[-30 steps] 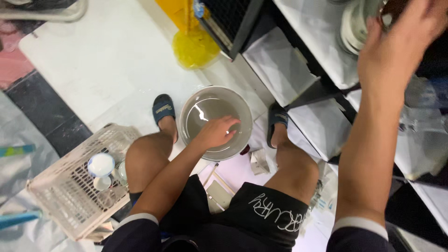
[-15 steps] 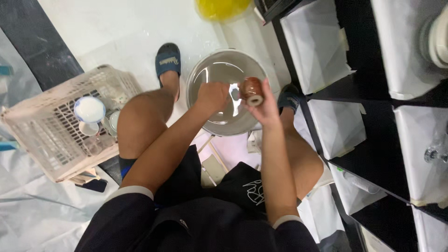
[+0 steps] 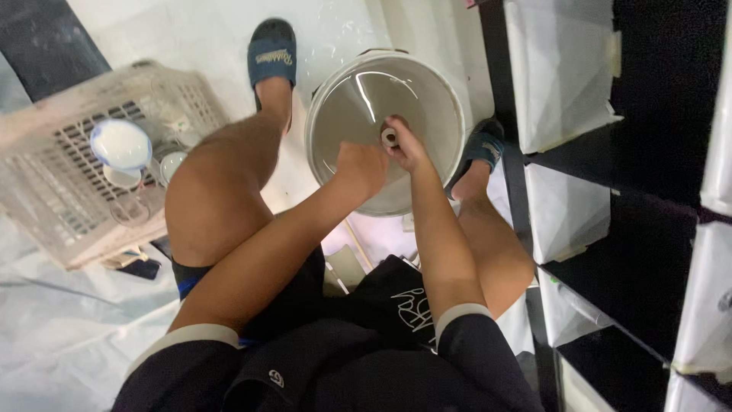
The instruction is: The person washes several small bowls and cups by hand in a bucket of water. They scrub the items, rinse them, and place them into a plastic basket. The person repeats this process for multiple items throughout the clip.
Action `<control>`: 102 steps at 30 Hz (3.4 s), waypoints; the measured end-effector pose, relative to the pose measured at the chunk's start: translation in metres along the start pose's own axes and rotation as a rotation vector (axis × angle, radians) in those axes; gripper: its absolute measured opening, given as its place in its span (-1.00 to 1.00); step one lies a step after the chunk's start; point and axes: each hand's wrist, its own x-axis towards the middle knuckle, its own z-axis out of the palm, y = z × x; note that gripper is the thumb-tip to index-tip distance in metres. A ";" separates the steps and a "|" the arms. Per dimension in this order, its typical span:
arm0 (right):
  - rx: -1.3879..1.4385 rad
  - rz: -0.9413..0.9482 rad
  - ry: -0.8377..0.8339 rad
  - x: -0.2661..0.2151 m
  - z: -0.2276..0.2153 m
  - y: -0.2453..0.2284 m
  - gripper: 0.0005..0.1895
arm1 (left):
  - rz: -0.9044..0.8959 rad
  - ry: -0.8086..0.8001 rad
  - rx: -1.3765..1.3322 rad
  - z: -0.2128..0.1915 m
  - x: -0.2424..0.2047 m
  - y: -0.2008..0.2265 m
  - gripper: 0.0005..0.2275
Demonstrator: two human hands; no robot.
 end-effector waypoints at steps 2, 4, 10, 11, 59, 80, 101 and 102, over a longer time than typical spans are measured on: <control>0.015 0.003 0.001 0.021 0.007 0.013 -0.57 | 0.012 -0.020 -0.035 0.001 -0.003 -0.008 -0.86; -0.063 0.024 0.023 0.031 0.006 0.019 -0.63 | 0.034 -0.011 -0.037 -0.002 -0.005 -0.008 -0.88; -0.143 0.112 -0.083 0.058 0.021 0.026 -0.75 | 0.006 -0.068 -0.024 -0.003 -0.013 -0.006 -0.89; -0.111 0.136 -0.027 0.054 0.013 0.029 -0.74 | 0.024 -0.065 -0.046 0.000 -0.012 -0.002 -0.89; -1.202 -0.612 0.149 0.001 0.030 0.003 -0.43 | 0.162 -0.122 -0.093 0.014 -0.013 0.007 -0.77; -1.096 -0.660 0.008 -0.021 0.057 -0.005 -0.44 | 0.168 -0.133 -0.137 0.020 -0.015 0.011 -0.83; -1.224 -0.582 0.204 0.002 0.058 0.009 -0.47 | 0.158 -0.151 -0.082 0.023 -0.011 0.014 -0.77; -1.244 -0.619 0.195 0.007 0.053 0.013 -0.50 | 0.166 -0.162 -0.080 0.024 -0.009 0.014 -0.79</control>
